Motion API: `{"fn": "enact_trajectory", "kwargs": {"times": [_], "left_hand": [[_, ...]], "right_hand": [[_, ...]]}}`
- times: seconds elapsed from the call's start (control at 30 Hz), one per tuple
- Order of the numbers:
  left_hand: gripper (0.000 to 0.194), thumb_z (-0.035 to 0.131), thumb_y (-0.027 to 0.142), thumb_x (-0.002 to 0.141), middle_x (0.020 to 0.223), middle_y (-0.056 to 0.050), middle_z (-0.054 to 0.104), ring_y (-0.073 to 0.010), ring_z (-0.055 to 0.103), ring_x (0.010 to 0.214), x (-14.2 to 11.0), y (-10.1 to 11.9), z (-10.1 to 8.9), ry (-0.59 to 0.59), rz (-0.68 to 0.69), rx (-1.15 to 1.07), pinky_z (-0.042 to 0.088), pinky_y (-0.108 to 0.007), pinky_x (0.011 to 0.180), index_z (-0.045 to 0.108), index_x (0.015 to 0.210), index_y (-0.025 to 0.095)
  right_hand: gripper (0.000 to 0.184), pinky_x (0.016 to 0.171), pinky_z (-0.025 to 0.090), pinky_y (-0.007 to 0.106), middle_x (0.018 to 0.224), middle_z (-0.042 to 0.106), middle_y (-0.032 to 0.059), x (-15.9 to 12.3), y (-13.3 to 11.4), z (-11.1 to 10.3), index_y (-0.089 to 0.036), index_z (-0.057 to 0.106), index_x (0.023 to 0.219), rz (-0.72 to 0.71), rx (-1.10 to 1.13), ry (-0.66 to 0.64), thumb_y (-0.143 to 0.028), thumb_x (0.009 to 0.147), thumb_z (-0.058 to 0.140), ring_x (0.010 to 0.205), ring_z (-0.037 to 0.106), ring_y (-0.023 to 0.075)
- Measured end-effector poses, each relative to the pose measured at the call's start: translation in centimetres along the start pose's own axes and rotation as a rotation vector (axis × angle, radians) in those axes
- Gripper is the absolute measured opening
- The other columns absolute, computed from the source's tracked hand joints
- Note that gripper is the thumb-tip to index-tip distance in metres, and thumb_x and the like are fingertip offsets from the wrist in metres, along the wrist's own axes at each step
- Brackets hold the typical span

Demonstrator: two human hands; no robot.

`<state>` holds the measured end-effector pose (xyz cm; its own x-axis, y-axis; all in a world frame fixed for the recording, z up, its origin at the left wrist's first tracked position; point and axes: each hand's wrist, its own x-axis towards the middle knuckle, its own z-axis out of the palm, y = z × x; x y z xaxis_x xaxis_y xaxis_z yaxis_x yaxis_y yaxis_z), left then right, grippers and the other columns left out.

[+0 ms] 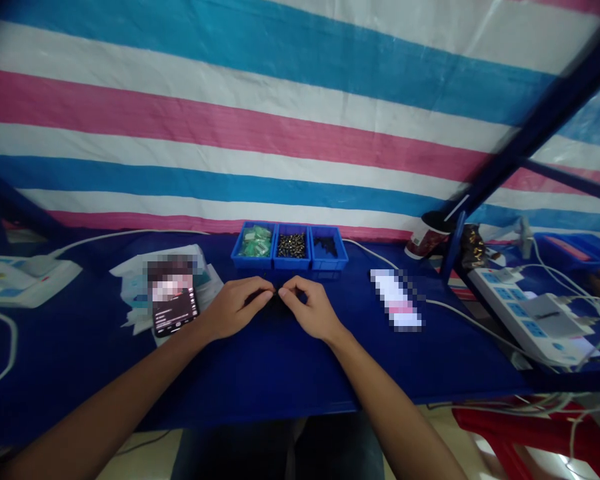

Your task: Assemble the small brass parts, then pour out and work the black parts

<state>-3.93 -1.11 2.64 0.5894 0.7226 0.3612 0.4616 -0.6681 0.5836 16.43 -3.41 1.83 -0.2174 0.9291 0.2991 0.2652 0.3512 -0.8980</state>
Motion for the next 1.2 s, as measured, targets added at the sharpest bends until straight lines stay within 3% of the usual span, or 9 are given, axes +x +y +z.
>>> {"fn": "enact_trajectory", "kwargs": {"times": [0.13, 0.27, 0.4, 0.5, 0.6, 0.7, 0.87, 1.07, 1.2], "left_hand": [[0.023, 0.043, 0.032, 0.099, 0.096, 0.0, 0.068, -0.014, 0.063, 0.085, 0.0, -0.1, -0.1, 0.003, -0.017, 0.008, 0.045, -0.029, 0.079, 0.063, 0.103, 0.021], [0.022, 0.045, 0.031, 0.099, 0.093, 0.0, 0.068, -0.0127, 0.062, 0.078, 0.0, -0.1, 0.0, -0.022, -0.015, 0.024, 0.044, -0.028, 0.074, 0.065, 0.101, 0.022], [0.022, 0.045, 0.03, 0.098, 0.092, 0.0, 0.068, -0.0124, 0.062, 0.079, 0.0, 0.0, 0.2, -0.04, 0.009, 0.013, 0.045, -0.027, 0.073, 0.065, 0.099, 0.021], [0.021, 0.046, 0.03, 0.098, 0.09, 0.0, 0.068, -0.012, 0.061, 0.074, 0.0, 0.0, 0.2, -0.047, 0.003, 0.02, 0.044, -0.027, 0.069, 0.066, 0.1, 0.022], [0.021, 0.047, 0.03, 0.097, 0.089, 0.0, 0.068, -0.0112, 0.059, 0.069, 0.0, 0.0, 0.1, -0.05, -0.011, 0.027, 0.043, -0.027, 0.066, 0.066, 0.099, 0.022], [0.02, 0.048, 0.03, 0.097, 0.089, 0.0, 0.068, -0.0112, 0.06, 0.071, 0.0, 0.0, 0.1, -0.057, -0.019, 0.031, 0.043, -0.027, 0.067, 0.066, 0.099, 0.022], [0.019, 0.048, 0.029, 0.096, 0.087, 0.001, 0.068, -0.0115, 0.059, 0.071, 0.1, 0.1, 0.1, -0.071, -0.029, 0.041, 0.043, -0.027, 0.067, 0.065, 0.097, 0.022], [0.019, 0.048, 0.03, 0.096, 0.087, 0.001, 0.068, -0.0119, 0.059, 0.072, 0.1, -0.1, 0.4, -0.095, -0.016, 0.059, 0.043, -0.027, 0.068, 0.065, 0.098, 0.022], [0.02, 0.047, 0.031, 0.097, 0.086, 0.0, 0.068, -0.0123, 0.06, 0.072, 0.1, -0.3, 0.5, -0.087, 0.005, 0.059, 0.044, -0.027, 0.067, 0.065, 0.099, 0.021]], "right_hand": [[0.039, 0.063, 0.038, 0.026, 0.061, 0.053, -0.0014, 0.4, 0.7, -0.5, -0.018, 0.054, 0.062, 0.136, 0.123, 0.05, -0.042, 0.093, 0.053, 0.061, 0.049, 0.0124], [0.042, 0.059, 0.037, 0.026, 0.056, 0.049, -0.0027, 1.0, 2.0, -0.9, -0.019, 0.049, 0.058, 0.188, 0.258, 0.212, -0.044, 0.09, 0.056, 0.055, 0.046, 0.0109], [0.028, 0.048, 0.032, 0.023, 0.062, 0.051, -0.0062, 1.7, 3.0, -1.5, -0.022, 0.055, 0.09, 0.307, 0.365, 0.472, -0.045, 0.08, 0.067, 0.048, 0.043, 0.0093], [0.055, 0.043, 0.028, 0.022, 0.062, 0.049, -0.0095, 1.7, 3.5, -2.3, -0.025, 0.047, 0.116, 0.458, 0.299, 0.542, -0.044, 0.073, 0.074, 0.044, 0.039, 0.009], [0.036, 0.045, 0.029, 0.024, 0.058, 0.046, -0.008, 1.3, 3.9, -3.0, -0.022, 0.056, 0.106, 0.459, 0.085, 0.441, -0.043, 0.078, 0.067, 0.046, 0.04, 0.0105], [0.018, 0.054, 0.036, 0.026, 0.062, 0.053, -0.0033, 0.9, 4.2, -3.0, -0.021, 0.065, 0.094, 0.316, -0.246, 0.271, -0.036, 0.085, 0.06, 0.055, 0.049, 0.0135], [0.025, 0.077, 0.043, 0.029, 0.09, 0.065, 0.0031, 0.8, 4.4, -2.1, -0.024, 0.07, 0.109, 0.1, -0.63, -0.003, -0.023, 0.088, 0.056, 0.084, 0.061, 0.0178], [0.023, 0.071, 0.042, 0.028, 0.101, 0.066, 0.0042, 1.3, 4.3, -1.7, -0.028, 0.07, 0.109, 0.156, -0.799, -0.028, -0.029, 0.093, 0.054, 0.091, 0.063, 0.0197], [0.017, 0.073, 0.043, 0.03, 0.099, 0.067, 0.0049, 1.2, 4.2, -1.9, -0.025, 0.071, 0.097, 0.115, -0.711, -0.02, -0.028, 0.092, 0.056, 0.089, 0.063, 0.0198]]}}
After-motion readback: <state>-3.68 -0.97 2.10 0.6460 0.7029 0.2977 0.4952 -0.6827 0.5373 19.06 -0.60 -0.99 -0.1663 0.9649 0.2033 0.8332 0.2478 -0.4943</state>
